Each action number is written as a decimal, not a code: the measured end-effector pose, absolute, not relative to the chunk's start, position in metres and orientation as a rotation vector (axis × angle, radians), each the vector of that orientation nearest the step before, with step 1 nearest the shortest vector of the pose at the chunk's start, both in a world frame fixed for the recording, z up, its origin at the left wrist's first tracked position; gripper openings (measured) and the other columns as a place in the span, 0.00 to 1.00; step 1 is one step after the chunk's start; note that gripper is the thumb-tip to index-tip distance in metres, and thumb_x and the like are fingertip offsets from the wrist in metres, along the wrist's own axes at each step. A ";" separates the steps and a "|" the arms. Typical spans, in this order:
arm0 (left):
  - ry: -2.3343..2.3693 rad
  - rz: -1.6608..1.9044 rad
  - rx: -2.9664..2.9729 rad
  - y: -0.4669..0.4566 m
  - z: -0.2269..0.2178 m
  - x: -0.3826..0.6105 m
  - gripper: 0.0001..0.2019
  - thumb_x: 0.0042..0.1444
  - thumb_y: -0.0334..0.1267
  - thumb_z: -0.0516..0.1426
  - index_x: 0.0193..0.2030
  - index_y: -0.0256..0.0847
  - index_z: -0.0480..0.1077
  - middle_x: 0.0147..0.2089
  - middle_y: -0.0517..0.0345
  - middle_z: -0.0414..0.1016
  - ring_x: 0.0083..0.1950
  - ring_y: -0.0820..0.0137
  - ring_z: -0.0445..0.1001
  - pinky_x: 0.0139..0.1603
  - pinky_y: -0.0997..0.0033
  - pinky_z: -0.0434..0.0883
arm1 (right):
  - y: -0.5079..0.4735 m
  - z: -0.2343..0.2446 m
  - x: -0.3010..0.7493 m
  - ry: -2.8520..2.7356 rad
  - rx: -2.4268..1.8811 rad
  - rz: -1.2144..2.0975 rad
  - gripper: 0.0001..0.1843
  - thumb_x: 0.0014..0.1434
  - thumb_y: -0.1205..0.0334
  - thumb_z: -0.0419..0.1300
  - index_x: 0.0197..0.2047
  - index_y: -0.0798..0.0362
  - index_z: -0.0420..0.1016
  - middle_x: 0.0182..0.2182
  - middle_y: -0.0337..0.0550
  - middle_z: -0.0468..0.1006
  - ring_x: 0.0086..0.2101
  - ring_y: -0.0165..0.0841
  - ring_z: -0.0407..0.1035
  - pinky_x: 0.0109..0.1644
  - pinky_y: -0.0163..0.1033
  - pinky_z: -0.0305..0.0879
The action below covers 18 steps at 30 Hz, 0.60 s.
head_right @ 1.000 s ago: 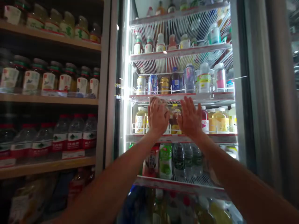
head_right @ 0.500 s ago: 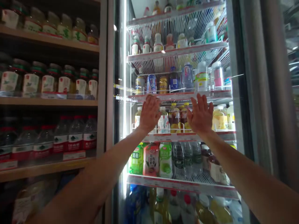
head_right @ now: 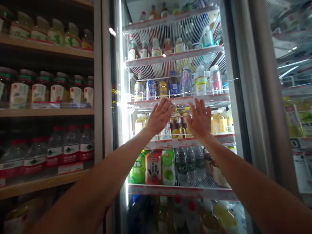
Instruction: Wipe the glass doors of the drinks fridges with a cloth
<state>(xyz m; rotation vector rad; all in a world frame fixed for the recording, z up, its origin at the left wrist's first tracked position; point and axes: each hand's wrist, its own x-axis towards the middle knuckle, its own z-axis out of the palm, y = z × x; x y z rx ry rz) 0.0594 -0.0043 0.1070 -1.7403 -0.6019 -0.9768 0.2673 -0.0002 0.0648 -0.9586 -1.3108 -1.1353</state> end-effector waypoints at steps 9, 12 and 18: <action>-0.863 -1.277 -1.581 -0.004 0.101 0.043 0.20 0.61 0.34 0.45 0.59 0.41 0.62 0.67 0.47 0.53 0.70 0.55 0.42 0.66 0.48 0.52 | -0.004 0.065 0.264 -1.305 -0.973 -1.098 0.26 0.62 0.55 0.44 0.62 0.52 0.57 0.64 0.50 0.54 0.64 0.43 0.44 0.64 0.56 0.43; -0.575 -0.893 -1.802 -0.004 0.088 0.067 0.19 0.62 0.34 0.45 0.58 0.48 0.64 0.66 0.57 0.57 0.70 0.62 0.45 0.67 0.54 0.51 | -0.002 0.065 0.266 -1.307 -0.956 -1.118 0.26 0.62 0.55 0.44 0.61 0.52 0.58 0.64 0.49 0.56 0.64 0.42 0.45 0.64 0.55 0.44; -1.060 -1.452 -1.384 -0.011 0.116 -0.004 0.19 0.62 0.34 0.43 0.57 0.43 0.64 0.65 0.47 0.56 0.69 0.56 0.47 0.64 0.45 0.53 | 0.000 0.065 0.265 -1.302 -0.977 -1.094 0.27 0.61 0.55 0.45 0.62 0.54 0.57 0.64 0.51 0.55 0.64 0.43 0.44 0.64 0.56 0.43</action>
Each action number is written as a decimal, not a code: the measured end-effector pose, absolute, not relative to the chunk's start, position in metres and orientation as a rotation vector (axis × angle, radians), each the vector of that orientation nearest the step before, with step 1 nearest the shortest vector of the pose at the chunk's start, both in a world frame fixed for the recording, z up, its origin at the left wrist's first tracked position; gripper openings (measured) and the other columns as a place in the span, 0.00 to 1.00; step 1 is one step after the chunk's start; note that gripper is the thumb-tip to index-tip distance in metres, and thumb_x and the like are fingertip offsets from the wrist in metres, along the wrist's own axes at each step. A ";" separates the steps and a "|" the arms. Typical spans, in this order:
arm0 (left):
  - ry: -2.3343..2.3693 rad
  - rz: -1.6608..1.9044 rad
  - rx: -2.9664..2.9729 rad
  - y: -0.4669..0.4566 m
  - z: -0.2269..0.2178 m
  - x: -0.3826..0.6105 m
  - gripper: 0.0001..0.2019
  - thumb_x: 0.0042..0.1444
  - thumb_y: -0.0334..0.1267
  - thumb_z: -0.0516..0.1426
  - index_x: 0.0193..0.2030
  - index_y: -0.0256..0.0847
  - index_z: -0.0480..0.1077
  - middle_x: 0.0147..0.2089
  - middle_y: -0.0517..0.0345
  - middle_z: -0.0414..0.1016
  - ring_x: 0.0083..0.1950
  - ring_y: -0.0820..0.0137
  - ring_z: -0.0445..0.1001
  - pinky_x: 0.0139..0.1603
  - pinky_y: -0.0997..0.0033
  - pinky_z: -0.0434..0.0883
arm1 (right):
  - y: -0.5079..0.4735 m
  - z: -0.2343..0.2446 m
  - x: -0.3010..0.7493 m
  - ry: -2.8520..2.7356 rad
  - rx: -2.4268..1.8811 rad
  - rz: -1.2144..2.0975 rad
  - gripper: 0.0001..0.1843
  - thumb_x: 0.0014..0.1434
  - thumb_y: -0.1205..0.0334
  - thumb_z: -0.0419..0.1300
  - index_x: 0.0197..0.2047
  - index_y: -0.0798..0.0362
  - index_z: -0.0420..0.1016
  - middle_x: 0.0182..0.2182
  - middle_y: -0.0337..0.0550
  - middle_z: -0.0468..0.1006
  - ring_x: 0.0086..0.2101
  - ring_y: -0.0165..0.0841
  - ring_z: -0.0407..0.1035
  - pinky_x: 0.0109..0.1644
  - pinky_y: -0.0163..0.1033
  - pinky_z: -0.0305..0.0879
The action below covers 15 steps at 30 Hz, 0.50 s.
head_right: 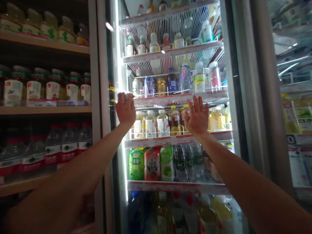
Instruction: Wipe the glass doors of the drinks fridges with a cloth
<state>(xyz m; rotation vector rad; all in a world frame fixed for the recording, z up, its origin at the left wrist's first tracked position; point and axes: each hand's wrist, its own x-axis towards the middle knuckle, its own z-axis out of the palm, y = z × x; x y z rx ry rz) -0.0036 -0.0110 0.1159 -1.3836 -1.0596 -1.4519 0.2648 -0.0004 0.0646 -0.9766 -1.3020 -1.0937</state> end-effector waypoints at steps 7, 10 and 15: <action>-0.553 -0.951 -1.769 -0.009 0.085 0.059 0.18 0.59 0.32 0.48 0.56 0.47 0.65 0.64 0.54 0.60 0.69 0.60 0.49 0.65 0.50 0.54 | -0.001 0.064 0.266 -1.292 -0.946 -1.115 0.25 0.61 0.57 0.45 0.61 0.52 0.58 0.63 0.50 0.56 0.64 0.42 0.46 0.64 0.55 0.44; -0.645 -1.016 -1.706 -0.009 0.092 0.041 0.18 0.60 0.32 0.46 0.55 0.48 0.65 0.65 0.55 0.59 0.69 0.61 0.50 0.65 0.48 0.54 | -0.001 0.063 0.266 -1.282 -0.936 -1.124 0.25 0.61 0.57 0.45 0.61 0.53 0.59 0.63 0.50 0.57 0.63 0.43 0.47 0.64 0.54 0.45; -1.095 -1.494 -1.319 -0.010 0.100 -0.002 0.19 0.61 0.32 0.44 0.57 0.39 0.64 0.66 0.41 0.55 0.69 0.52 0.47 0.61 0.41 0.56 | -0.004 0.063 0.263 -1.283 -0.943 -1.106 0.26 0.61 0.57 0.45 0.63 0.51 0.57 0.63 0.48 0.56 0.64 0.42 0.45 0.63 0.56 0.46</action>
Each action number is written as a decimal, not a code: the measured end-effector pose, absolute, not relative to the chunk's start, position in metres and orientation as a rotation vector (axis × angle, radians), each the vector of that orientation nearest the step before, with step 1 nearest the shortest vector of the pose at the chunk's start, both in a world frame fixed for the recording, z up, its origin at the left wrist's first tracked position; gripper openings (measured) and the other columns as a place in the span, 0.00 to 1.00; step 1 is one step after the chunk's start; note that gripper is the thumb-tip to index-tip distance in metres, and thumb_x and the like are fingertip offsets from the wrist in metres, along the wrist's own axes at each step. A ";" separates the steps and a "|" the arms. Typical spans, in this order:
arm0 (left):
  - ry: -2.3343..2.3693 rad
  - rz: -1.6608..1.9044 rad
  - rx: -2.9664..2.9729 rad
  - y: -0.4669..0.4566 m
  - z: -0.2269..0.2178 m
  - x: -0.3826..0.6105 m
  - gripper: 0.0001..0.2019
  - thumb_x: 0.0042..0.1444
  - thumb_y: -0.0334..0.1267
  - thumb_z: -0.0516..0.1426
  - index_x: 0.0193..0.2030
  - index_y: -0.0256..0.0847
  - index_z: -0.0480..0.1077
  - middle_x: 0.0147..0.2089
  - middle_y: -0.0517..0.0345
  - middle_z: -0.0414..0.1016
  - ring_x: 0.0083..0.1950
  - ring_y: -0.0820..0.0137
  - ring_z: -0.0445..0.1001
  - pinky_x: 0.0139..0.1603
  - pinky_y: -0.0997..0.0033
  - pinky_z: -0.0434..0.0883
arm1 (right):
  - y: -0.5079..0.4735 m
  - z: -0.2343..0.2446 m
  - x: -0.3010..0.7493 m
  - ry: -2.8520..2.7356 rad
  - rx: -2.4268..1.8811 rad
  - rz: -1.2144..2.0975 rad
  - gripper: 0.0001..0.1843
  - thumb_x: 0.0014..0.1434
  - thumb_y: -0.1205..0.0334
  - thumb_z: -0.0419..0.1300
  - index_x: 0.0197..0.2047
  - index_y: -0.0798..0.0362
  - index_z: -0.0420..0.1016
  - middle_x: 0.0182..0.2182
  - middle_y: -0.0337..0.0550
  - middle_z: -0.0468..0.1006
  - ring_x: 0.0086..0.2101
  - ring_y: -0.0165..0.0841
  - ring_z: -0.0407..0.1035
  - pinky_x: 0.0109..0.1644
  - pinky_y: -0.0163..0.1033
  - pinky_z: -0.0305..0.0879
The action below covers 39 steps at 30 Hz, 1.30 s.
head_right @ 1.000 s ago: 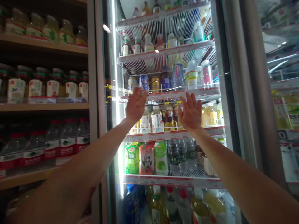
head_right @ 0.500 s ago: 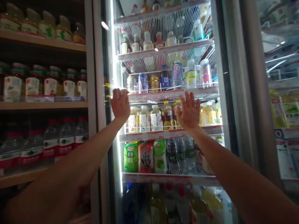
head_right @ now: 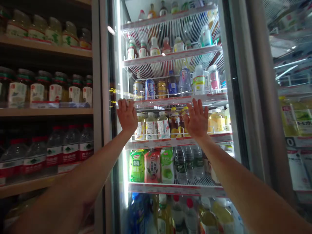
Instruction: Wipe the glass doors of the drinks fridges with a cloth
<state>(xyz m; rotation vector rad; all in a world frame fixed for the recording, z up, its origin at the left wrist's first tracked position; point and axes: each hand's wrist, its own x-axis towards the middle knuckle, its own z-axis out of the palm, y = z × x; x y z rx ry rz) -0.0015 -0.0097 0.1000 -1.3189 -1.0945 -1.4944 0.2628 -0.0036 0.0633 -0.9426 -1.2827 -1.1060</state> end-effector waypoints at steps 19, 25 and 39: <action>-0.482 -0.903 -1.748 0.000 0.054 0.026 0.20 0.59 0.31 0.48 0.57 0.50 0.64 0.64 0.55 0.61 0.69 0.64 0.48 0.65 0.53 0.54 | -0.002 0.063 0.265 -1.283 -0.939 -1.116 0.26 0.61 0.58 0.46 0.62 0.51 0.58 0.63 0.48 0.57 0.63 0.42 0.48 0.63 0.55 0.47; -0.977 -1.554 -1.287 -0.005 0.075 -0.004 0.19 0.61 0.32 0.43 0.56 0.37 0.65 0.65 0.40 0.57 0.69 0.54 0.46 0.61 0.45 0.57 | -0.005 0.063 0.263 -1.287 -0.954 -1.086 0.26 0.61 0.57 0.46 0.62 0.51 0.58 0.64 0.49 0.56 0.64 0.42 0.45 0.64 0.56 0.44; -0.859 -1.378 -1.455 -0.007 0.054 -0.015 0.20 0.60 0.31 0.45 0.59 0.42 0.62 0.67 0.45 0.53 0.70 0.56 0.42 0.63 0.47 0.56 | -0.002 0.062 0.264 -1.278 -0.931 -1.089 0.27 0.60 0.58 0.46 0.63 0.49 0.56 0.64 0.46 0.56 0.64 0.42 0.46 0.63 0.55 0.45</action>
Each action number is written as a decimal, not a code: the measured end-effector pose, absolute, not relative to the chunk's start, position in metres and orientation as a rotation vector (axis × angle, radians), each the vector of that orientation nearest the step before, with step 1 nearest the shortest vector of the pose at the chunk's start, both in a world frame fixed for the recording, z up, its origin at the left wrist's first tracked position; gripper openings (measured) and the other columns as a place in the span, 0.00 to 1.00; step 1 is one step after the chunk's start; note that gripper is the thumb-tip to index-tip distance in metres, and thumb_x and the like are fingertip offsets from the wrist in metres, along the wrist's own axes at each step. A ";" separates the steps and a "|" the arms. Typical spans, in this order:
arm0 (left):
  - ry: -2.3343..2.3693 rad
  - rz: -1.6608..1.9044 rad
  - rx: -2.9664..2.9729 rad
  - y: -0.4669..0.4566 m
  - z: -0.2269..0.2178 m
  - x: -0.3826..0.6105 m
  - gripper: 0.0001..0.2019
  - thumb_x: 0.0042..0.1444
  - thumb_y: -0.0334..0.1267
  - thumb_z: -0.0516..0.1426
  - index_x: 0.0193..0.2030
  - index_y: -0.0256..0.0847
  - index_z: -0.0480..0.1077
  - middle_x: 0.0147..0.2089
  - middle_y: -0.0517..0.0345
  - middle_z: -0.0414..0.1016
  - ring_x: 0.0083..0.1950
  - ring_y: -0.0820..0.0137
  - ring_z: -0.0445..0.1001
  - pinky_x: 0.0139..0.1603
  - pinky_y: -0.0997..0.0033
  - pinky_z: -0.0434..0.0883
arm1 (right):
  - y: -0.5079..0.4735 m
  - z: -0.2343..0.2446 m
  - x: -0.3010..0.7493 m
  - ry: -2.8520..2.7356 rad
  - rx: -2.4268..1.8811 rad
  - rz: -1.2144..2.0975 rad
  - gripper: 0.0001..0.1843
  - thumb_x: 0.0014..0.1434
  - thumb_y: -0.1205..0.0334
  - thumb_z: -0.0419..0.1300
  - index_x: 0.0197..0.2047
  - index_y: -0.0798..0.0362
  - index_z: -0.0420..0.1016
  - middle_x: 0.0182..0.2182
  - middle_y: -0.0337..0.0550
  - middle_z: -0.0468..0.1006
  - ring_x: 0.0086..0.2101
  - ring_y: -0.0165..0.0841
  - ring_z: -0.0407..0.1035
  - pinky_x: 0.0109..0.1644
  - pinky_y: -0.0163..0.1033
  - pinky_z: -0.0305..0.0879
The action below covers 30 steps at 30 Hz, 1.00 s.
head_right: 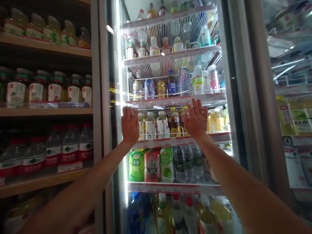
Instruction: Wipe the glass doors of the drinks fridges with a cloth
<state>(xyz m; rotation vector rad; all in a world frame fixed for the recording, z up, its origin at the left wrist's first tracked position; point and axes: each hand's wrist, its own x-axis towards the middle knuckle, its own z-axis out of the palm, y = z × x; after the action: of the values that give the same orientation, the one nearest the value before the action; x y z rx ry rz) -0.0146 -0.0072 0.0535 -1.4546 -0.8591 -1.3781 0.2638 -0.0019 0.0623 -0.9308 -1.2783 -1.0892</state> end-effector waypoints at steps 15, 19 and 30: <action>-0.423 -0.758 -1.775 -0.014 0.000 -0.037 0.20 0.58 0.33 0.51 0.58 0.51 0.64 0.64 0.55 0.62 0.69 0.63 0.47 0.64 0.57 0.57 | -0.002 0.062 0.265 -1.296 -0.926 -1.087 0.28 0.60 0.58 0.47 0.64 0.48 0.55 0.64 0.45 0.56 0.64 0.42 0.47 0.63 0.56 0.45; -0.604 -1.067 -1.561 -0.011 0.005 -0.059 0.19 0.59 0.31 0.50 0.56 0.47 0.65 0.66 0.50 0.58 0.70 0.62 0.45 0.64 0.55 0.57 | 0.000 0.063 0.265 -1.281 -0.929 -1.103 0.26 0.60 0.58 0.47 0.62 0.51 0.58 0.63 0.48 0.57 0.63 0.42 0.47 0.63 0.55 0.45; -0.488 -0.987 -1.630 -0.011 -0.015 -0.055 0.21 0.58 0.28 0.51 0.58 0.44 0.62 0.67 0.50 0.54 0.70 0.60 0.44 0.64 0.55 0.56 | 0.000 0.062 0.266 -1.269 -0.918 -1.147 0.26 0.60 0.59 0.47 0.62 0.52 0.58 0.63 0.49 0.58 0.63 0.43 0.48 0.63 0.55 0.46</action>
<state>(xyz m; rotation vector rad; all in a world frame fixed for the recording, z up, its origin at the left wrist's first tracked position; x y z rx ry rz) -0.0549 -0.0107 -0.0154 -1.6298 -0.4877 -0.9869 0.2662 0.0005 0.0619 -0.9185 -1.2693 -1.1469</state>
